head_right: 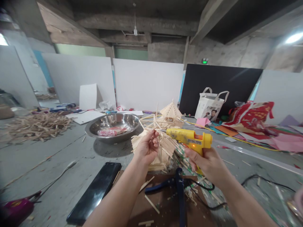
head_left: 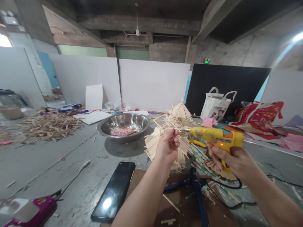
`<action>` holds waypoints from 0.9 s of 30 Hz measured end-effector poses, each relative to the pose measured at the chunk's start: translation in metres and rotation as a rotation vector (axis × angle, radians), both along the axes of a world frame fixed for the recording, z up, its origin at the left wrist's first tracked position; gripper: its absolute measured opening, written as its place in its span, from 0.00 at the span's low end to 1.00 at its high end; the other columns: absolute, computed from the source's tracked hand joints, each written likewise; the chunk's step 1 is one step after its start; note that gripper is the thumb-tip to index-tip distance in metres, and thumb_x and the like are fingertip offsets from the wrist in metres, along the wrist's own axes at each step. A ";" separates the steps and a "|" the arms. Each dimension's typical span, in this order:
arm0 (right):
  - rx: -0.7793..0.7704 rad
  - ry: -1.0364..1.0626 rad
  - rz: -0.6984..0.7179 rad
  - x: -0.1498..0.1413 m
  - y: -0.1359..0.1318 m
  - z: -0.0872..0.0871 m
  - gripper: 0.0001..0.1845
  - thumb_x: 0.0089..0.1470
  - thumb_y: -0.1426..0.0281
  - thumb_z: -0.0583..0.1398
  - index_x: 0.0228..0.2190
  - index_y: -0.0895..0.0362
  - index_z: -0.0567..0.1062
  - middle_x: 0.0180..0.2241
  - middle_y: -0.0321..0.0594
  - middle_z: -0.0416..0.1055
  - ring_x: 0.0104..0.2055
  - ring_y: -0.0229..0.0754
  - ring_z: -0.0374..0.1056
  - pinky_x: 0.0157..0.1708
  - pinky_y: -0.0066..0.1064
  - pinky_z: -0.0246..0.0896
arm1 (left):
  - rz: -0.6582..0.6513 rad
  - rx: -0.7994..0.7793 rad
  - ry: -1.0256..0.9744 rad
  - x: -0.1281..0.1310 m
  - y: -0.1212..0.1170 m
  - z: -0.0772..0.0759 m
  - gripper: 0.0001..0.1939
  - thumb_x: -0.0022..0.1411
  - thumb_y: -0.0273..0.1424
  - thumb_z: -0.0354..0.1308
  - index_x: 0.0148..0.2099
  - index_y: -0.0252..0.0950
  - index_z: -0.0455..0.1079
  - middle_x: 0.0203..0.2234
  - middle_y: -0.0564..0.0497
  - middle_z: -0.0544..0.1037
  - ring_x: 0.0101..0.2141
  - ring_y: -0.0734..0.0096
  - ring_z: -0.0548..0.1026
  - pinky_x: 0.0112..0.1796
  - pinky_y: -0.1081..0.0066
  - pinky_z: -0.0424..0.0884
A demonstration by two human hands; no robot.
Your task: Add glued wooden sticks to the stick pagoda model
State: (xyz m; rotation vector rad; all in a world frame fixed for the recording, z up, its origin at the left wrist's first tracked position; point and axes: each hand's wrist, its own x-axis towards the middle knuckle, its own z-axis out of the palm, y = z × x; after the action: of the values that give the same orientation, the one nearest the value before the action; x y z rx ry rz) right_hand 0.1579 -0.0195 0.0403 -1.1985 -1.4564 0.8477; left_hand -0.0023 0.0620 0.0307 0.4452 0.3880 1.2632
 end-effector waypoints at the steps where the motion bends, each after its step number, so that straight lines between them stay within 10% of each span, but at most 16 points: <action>1: -0.001 0.005 -0.004 0.000 0.000 0.000 0.16 0.43 0.58 0.56 0.26 0.59 0.65 0.16 0.31 0.59 0.14 0.30 0.53 0.14 0.25 0.50 | -0.005 0.005 -0.005 0.000 0.000 0.000 0.05 0.45 0.26 0.58 0.26 0.31 0.64 0.17 0.56 0.70 0.12 0.89 0.62 0.13 0.86 0.57; 27: 0.013 0.212 0.009 0.011 0.007 -0.008 0.13 0.43 0.60 0.57 0.27 0.57 0.66 0.18 0.33 0.64 0.13 0.30 0.55 0.14 0.26 0.54 | 0.120 0.099 0.080 0.001 0.002 -0.003 0.08 0.43 0.28 0.59 0.26 0.32 0.62 0.17 0.56 0.70 0.12 0.87 0.62 0.13 0.84 0.57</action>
State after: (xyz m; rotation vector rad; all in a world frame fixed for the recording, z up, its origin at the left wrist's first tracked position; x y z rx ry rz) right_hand 0.1692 -0.0123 0.0319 -1.0590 -1.2938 0.9408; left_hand -0.0012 0.0638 0.0278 0.5653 0.4263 1.3886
